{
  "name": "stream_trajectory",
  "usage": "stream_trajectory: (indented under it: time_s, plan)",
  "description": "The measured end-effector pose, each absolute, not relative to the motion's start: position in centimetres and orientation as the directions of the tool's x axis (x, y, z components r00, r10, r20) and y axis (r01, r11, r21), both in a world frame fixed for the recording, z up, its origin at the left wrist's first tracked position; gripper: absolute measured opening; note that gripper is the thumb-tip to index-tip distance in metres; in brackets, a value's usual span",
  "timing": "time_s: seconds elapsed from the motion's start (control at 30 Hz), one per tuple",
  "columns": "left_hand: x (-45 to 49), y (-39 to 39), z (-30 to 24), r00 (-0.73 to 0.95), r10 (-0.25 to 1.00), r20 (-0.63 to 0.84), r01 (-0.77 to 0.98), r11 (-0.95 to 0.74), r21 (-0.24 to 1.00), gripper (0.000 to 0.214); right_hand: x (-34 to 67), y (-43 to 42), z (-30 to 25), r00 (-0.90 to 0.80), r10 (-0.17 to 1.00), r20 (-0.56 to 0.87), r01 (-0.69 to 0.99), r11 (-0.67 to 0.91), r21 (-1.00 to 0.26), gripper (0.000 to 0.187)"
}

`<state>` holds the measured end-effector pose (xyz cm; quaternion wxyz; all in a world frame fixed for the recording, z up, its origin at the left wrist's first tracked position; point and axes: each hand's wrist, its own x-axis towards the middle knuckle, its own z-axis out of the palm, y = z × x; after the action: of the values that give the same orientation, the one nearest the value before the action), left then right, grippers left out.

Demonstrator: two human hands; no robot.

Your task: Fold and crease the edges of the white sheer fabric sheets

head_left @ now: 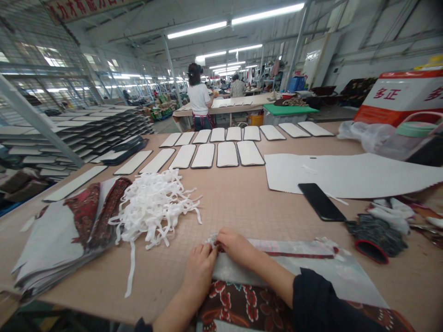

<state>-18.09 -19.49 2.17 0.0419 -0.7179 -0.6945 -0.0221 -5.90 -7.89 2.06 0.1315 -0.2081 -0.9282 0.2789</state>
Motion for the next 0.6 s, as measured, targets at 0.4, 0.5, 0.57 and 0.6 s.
stream_trajectory:
  time_s: [0.4,0.5,0.57,0.6]
  plan:
    - [-18.2,-19.1,1.8,0.247,0.909,0.336,0.963,-0.192,-0.188,0.039,-2.6,-10.1,3.3,-0.911,0.335,0.239,0.318,0.942,-0.108,0.018]
    - [-19.5,-18.4,1.2,0.334,0.891,0.309,0.938,-0.281,-0.202,0.042,1.5,-10.1,4.0,-0.903,0.386,0.187,0.384,0.922,-0.051,0.017]
    - [-20.3,-17.8,1.3,0.343,0.893,0.291,0.937,-0.303,-0.173,0.042,5.3,-9.6,4.3,-0.863,0.489,0.124,0.486,0.872,-0.054,0.015]
    - [-20.5,-17.5,1.5,0.333,0.902,0.276,0.942,-0.302,-0.148,0.040,7.3,-9.2,4.5,-0.833,0.546,0.088,0.543,0.837,-0.066,0.014]
